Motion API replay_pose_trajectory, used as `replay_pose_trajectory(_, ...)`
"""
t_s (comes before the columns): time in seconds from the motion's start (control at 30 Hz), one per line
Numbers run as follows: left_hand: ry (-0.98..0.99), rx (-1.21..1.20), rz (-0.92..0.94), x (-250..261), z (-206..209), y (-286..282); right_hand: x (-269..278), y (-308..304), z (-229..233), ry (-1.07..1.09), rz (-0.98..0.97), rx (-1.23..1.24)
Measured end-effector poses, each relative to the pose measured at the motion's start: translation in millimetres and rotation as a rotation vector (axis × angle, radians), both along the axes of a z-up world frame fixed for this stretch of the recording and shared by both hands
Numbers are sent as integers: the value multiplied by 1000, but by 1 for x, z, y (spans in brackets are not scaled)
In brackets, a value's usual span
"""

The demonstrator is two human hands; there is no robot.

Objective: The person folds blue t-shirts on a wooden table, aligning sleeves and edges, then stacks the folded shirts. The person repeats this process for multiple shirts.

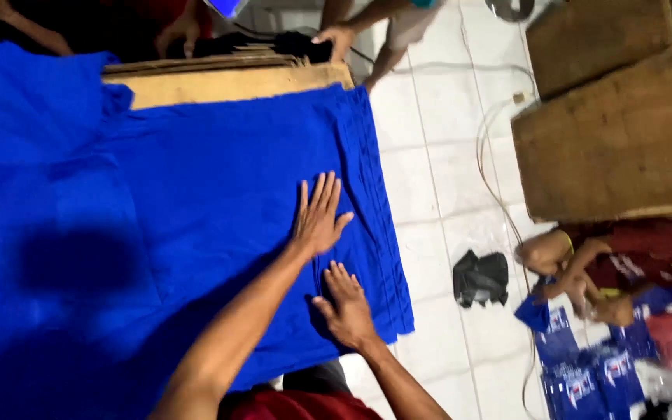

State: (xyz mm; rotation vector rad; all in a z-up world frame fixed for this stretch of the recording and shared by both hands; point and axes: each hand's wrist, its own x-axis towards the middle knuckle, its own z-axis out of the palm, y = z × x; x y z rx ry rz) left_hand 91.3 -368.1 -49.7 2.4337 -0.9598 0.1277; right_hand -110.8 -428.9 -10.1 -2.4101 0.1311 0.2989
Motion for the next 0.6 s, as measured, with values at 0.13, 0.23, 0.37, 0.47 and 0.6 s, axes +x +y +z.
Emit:
replay_pose_trajectory(0.13,-16,-189,144,-106,28,23,72,-70,-7,-404,-217,-13)
replay_pose_trajectory(0.23,155,-121,5,-172,5,6,160,-104,-46,-116,-252,-56)
replay_pose_trajectory(0.37,223,57,227,-185,-18,-26,239,-103,-65,92,-250,-157)
replay_pose_trajectory(0.47,336,151,244,-191,-21,-44,241,-102,-61,147,-386,-67)
replay_pose_trajectory(0.6,594,69,87,-173,43,-15,244,-129,-78,-121,-303,387)
